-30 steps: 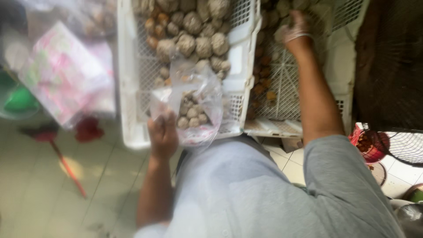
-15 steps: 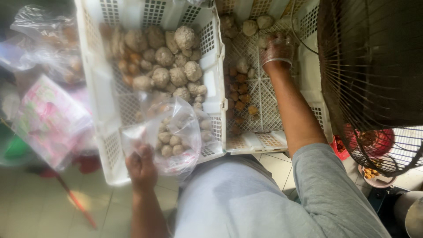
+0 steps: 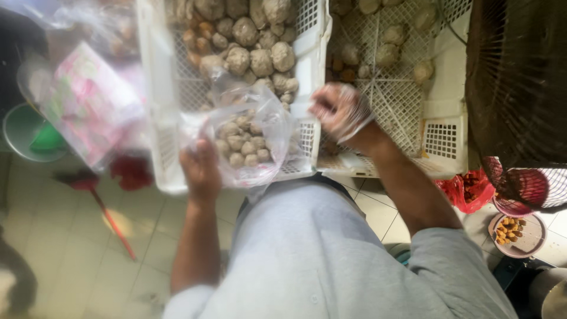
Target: The person opens a clear plastic bag and places meatballs by hand from a white plastic crate into the bag, working through several crates of meatballs. They occasionally rearrange the meatballs in the crates and continue filling the bag with meatballs.
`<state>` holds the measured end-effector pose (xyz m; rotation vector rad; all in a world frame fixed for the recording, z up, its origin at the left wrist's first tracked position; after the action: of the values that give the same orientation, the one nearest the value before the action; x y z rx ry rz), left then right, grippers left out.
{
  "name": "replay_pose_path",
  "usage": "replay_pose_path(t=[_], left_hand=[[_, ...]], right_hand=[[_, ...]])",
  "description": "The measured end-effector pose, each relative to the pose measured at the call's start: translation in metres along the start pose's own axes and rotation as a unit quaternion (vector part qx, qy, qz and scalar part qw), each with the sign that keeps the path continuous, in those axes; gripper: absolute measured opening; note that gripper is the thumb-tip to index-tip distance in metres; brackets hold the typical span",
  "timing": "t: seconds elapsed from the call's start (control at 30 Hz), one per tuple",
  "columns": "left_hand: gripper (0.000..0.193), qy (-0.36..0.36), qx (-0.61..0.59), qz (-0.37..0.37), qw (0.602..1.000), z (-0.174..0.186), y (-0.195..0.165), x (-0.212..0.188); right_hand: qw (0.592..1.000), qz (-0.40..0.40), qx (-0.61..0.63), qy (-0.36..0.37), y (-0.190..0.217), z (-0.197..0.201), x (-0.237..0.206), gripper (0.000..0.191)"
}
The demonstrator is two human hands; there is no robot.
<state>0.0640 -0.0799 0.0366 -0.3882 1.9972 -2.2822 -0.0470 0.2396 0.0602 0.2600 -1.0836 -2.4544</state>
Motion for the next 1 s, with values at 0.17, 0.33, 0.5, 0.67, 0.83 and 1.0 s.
replay_pose_path(t=[0.17,0.33,0.5,0.67,0.83,1.0], left_hand=[[0.031,-0.013,-0.025,-0.04,0.999,0.009,-0.038,0.001],[0.016,-0.001,0.147,-0.208,0.967,0.062,-0.081,0.0],[0.018,0.271,0.058,0.026,0.96,0.105,-0.089,0.002],[0.036,0.46,-0.315,0.221,0.8,0.116,-0.061,-0.016],[0.032,0.491,-0.332,0.229,0.772,0.147,-0.047,-0.022],[0.028,0.499,-0.294,0.113,0.807,0.154,-0.063,0.01]], right_hand=[[0.953,0.141,-0.207,-0.169,0.102,-0.08,-0.007,0.062],[0.996,-0.086,-0.01,-0.016,0.116,-0.125,0.009,0.021],[0.989,0.037,0.059,-0.132,0.155,-0.149,-0.035,0.014],[0.964,0.203,-0.077,-0.156,0.244,-0.156,-0.05,0.025],[0.988,0.144,-0.06,-0.008,0.292,-0.164,-0.05,0.035],[0.949,0.248,0.083,-0.174,0.25,-0.167,-0.078,0.034]])
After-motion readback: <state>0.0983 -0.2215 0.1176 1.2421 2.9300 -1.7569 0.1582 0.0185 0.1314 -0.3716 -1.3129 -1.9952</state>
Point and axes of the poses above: each hand's wrist, its own x-axis towards the middle knuckle, its own z-axis out of the back of the hand, y = z × x, the point moved 1 cm from there along x, towards the middle knuckle, and after that the axes turned 1 degree about y, right-handed, at the moved point
